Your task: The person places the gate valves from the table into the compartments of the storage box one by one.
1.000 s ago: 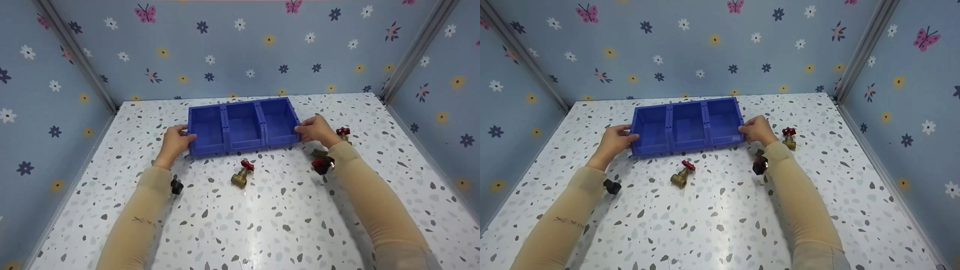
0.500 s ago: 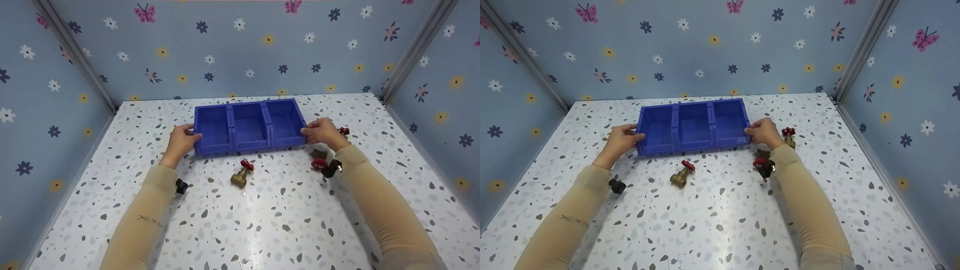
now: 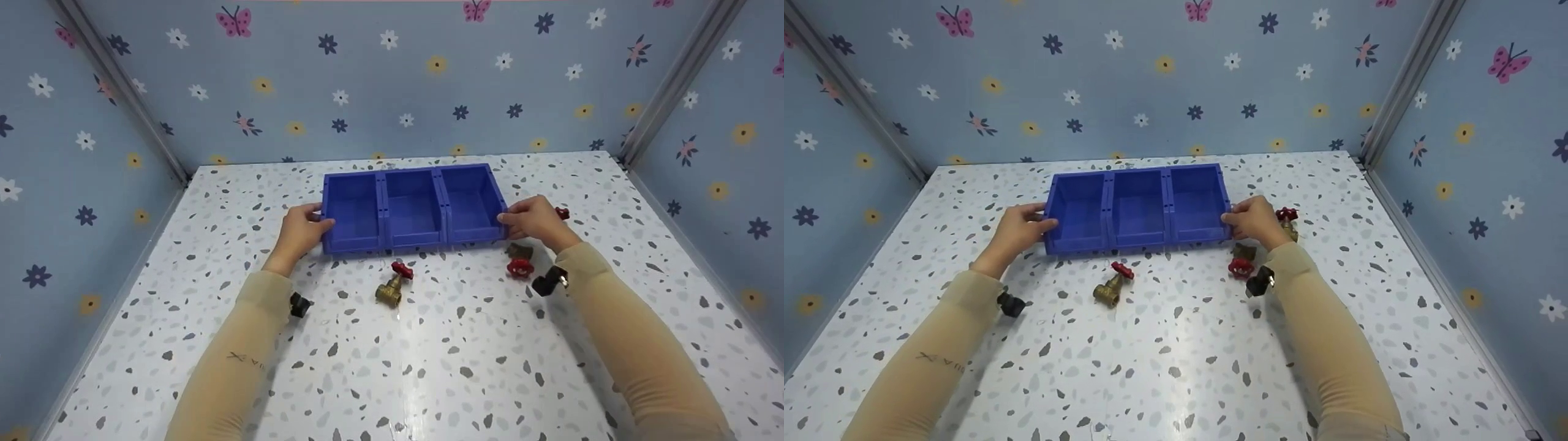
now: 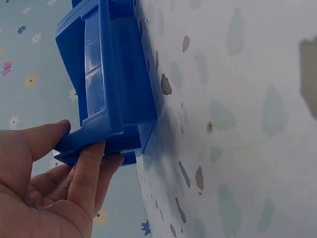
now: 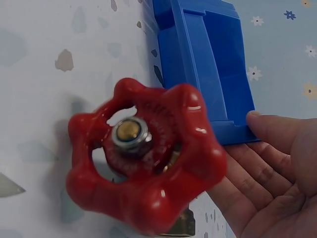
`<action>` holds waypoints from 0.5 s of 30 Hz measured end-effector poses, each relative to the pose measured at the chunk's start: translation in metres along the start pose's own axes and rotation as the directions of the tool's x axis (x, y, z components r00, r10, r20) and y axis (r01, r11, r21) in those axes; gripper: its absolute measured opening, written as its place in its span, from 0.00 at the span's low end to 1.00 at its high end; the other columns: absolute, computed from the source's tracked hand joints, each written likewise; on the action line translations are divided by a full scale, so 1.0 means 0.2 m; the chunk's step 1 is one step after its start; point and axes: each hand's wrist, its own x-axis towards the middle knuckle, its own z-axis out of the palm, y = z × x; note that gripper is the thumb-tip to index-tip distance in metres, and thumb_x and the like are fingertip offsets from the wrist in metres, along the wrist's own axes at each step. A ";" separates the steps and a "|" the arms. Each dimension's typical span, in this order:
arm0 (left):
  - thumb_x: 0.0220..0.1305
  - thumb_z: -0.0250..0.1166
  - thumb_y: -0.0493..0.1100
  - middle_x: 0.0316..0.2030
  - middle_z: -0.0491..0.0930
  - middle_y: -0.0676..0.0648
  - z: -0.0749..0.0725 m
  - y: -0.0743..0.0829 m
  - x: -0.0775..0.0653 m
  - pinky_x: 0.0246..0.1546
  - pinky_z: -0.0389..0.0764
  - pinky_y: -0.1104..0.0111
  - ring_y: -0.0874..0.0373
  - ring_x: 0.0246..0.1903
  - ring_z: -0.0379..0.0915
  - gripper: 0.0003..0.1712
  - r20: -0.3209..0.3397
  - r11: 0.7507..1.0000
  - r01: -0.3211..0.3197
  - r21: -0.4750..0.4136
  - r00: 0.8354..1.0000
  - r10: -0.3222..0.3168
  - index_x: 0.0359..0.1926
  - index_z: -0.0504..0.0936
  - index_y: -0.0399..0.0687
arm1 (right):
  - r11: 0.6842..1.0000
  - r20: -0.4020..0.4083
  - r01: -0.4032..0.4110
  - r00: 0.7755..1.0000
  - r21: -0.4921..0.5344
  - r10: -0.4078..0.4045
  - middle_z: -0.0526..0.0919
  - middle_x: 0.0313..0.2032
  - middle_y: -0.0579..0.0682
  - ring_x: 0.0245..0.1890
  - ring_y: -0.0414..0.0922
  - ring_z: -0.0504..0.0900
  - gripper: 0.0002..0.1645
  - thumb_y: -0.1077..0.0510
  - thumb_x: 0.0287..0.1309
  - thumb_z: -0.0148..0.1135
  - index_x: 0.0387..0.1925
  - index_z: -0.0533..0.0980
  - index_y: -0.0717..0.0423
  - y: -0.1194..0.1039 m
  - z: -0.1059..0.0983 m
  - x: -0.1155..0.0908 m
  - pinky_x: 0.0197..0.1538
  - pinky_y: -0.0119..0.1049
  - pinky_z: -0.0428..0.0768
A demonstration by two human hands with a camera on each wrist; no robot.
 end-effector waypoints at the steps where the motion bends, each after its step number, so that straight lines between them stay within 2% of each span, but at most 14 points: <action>1: 0.78 0.64 0.39 0.64 0.82 0.27 0.00 0.00 0.00 0.64 0.85 0.49 0.37 0.63 0.83 0.32 0.000 1.000 0.000 0.004 1.000 0.000 0.77 0.70 0.31 | 1.000 -0.002 -0.003 1.000 0.000 0.003 0.89 0.35 0.51 0.30 0.39 0.89 0.16 0.57 0.73 0.70 0.50 0.81 0.67 0.00 0.00 0.00 0.39 0.34 0.91; 7: 0.78 0.65 0.39 0.64 0.82 0.27 -0.01 0.00 -0.01 0.63 0.86 0.49 0.36 0.62 0.83 0.33 0.015 1.000 -0.004 0.004 1.000 0.004 0.78 0.70 0.31 | 1.000 -0.008 0.006 1.000 0.003 -0.006 0.89 0.32 0.48 0.28 0.39 0.89 0.15 0.58 0.72 0.72 0.48 0.82 0.68 0.01 0.00 -0.01 0.38 0.34 0.91; 15: 0.77 0.66 0.38 0.64 0.82 0.27 -0.02 0.01 -0.02 0.63 0.86 0.50 0.37 0.62 0.83 0.33 0.030 1.000 0.013 -0.003 0.999 -0.013 0.77 0.71 0.32 | 1.000 0.009 0.027 1.000 -0.011 -0.027 0.90 0.33 0.49 0.30 0.40 0.90 0.15 0.58 0.71 0.72 0.48 0.84 0.68 0.02 -0.01 -0.03 0.39 0.34 0.91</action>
